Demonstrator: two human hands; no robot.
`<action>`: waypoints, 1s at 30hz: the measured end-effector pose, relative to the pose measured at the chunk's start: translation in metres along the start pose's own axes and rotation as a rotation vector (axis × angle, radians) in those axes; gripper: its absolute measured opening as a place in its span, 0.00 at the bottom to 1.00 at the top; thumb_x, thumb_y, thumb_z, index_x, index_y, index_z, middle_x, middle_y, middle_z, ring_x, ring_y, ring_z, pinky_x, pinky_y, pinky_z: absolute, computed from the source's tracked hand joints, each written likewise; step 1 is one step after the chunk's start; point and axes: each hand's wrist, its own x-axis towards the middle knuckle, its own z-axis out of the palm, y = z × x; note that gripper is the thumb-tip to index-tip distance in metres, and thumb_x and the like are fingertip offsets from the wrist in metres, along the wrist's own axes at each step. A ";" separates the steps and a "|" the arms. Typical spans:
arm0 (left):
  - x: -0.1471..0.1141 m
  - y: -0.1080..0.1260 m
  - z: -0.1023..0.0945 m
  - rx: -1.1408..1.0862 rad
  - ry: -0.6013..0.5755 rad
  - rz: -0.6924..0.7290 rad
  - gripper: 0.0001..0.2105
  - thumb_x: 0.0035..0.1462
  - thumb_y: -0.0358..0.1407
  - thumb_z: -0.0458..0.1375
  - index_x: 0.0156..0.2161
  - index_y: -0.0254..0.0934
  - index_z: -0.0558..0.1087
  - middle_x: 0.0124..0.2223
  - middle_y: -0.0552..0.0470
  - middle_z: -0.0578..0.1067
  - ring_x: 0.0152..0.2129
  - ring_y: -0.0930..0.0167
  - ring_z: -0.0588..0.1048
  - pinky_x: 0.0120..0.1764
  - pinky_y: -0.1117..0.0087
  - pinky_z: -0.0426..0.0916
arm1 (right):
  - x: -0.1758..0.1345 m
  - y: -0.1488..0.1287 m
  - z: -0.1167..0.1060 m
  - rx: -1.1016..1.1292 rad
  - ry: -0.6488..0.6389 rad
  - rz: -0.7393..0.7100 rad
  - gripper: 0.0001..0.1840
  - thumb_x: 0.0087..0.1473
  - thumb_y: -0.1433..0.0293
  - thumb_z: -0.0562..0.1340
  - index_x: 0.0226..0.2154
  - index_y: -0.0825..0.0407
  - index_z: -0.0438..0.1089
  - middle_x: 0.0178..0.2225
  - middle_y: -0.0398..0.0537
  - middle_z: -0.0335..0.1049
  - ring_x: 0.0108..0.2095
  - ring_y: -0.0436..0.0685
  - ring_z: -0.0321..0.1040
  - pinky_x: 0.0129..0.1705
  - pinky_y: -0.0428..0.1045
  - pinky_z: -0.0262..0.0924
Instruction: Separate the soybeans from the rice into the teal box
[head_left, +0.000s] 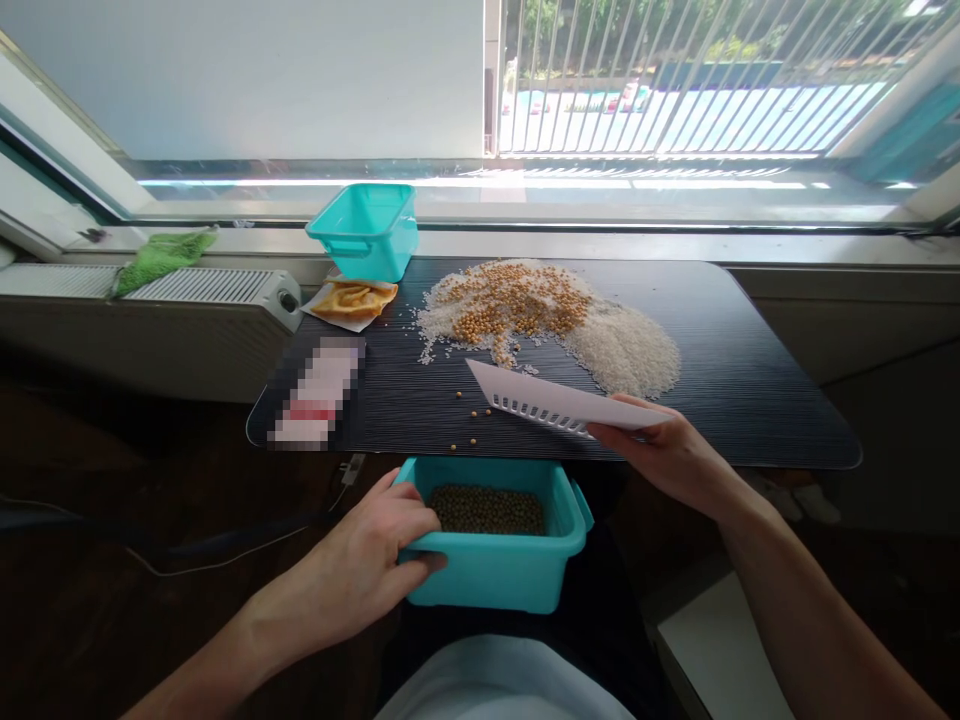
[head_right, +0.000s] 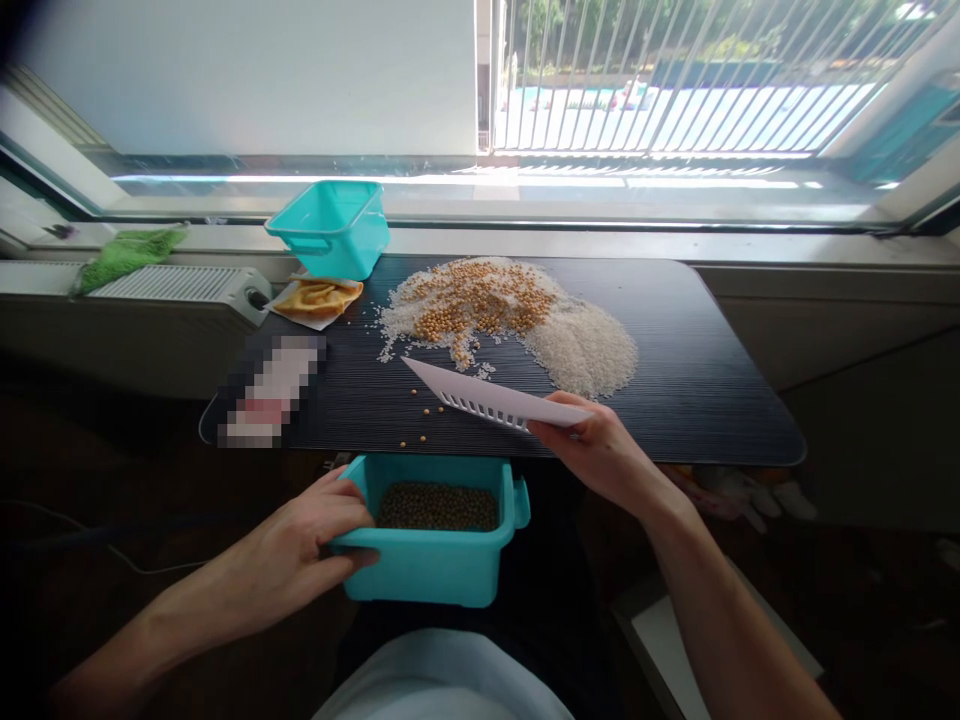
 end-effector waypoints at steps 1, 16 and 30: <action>-0.001 0.000 -0.001 0.001 0.000 0.002 0.08 0.55 0.25 0.55 0.26 0.36 0.67 0.34 0.53 0.74 0.39 0.67 0.69 0.48 0.65 0.63 | -0.001 -0.003 -0.001 0.001 -0.035 -0.008 0.14 0.55 0.60 0.61 0.35 0.53 0.74 0.29 0.45 0.72 0.30 0.54 0.66 0.30 0.46 0.60; -0.017 -0.016 -0.002 0.041 0.076 -0.003 0.08 0.57 0.29 0.54 0.27 0.38 0.70 0.31 0.53 0.74 0.38 0.66 0.70 0.46 0.65 0.65 | 0.025 -0.020 0.030 0.116 -0.126 -0.082 0.15 0.55 0.59 0.60 0.36 0.54 0.74 0.30 0.45 0.71 0.30 0.53 0.64 0.30 0.46 0.61; -0.024 -0.026 -0.003 0.044 0.087 -0.056 0.08 0.58 0.31 0.54 0.27 0.38 0.70 0.34 0.53 0.75 0.38 0.67 0.71 0.56 0.58 0.61 | 0.043 -0.041 0.033 0.077 -0.073 -0.088 0.15 0.54 0.58 0.60 0.33 0.54 0.72 0.25 0.43 0.65 0.25 0.50 0.58 0.24 0.44 0.52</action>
